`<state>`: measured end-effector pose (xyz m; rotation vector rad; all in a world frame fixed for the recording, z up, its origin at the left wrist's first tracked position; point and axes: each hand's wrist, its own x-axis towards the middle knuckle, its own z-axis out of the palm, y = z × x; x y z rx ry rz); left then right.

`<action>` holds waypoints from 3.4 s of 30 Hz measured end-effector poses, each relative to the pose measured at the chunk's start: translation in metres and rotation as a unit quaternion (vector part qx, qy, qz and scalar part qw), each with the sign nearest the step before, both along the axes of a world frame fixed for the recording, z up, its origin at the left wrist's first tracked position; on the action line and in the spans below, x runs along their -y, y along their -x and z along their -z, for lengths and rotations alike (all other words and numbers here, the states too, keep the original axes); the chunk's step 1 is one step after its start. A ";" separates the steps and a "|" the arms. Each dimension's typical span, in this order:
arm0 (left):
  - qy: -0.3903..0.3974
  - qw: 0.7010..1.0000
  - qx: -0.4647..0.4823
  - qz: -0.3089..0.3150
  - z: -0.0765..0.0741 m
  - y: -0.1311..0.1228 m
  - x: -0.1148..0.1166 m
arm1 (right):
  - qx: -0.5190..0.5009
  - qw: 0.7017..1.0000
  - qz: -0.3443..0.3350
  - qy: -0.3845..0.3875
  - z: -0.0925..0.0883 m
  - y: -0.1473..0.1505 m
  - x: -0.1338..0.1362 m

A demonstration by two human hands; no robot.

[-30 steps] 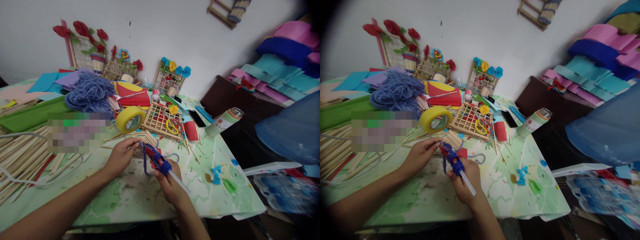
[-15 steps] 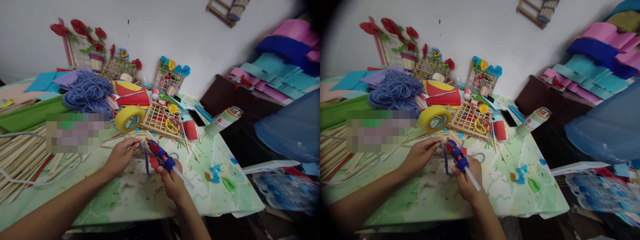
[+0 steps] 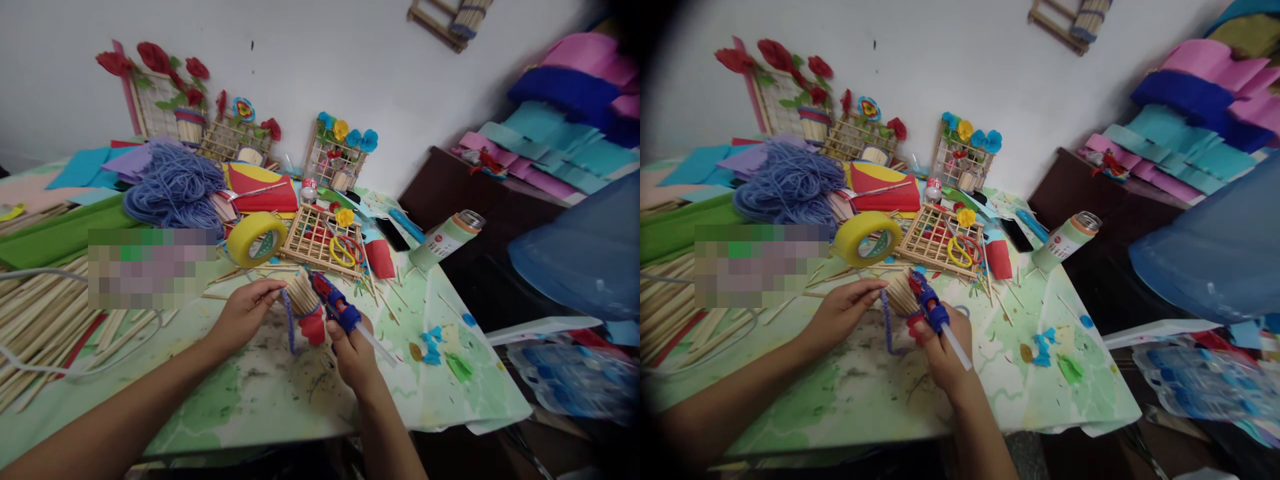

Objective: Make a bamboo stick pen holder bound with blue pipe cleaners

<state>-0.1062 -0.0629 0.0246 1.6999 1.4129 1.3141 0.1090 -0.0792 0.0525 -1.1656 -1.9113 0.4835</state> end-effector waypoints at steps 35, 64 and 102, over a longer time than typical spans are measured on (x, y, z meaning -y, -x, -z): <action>-0.167 0.969 -0.181 -0.008 -0.003 0.001 0.006 | 0.036 0.987 -0.046 0.147 -0.019 0.045 -0.027; -0.074 0.994 -0.045 0.065 -0.008 0.001 0.005 | -0.095 0.962 -0.094 0.237 -0.021 0.020 -0.071; 0.038 0.993 0.016 0.113 -0.020 0.003 0.004 | -0.121 0.947 -0.136 0.263 -0.011 0.038 -0.051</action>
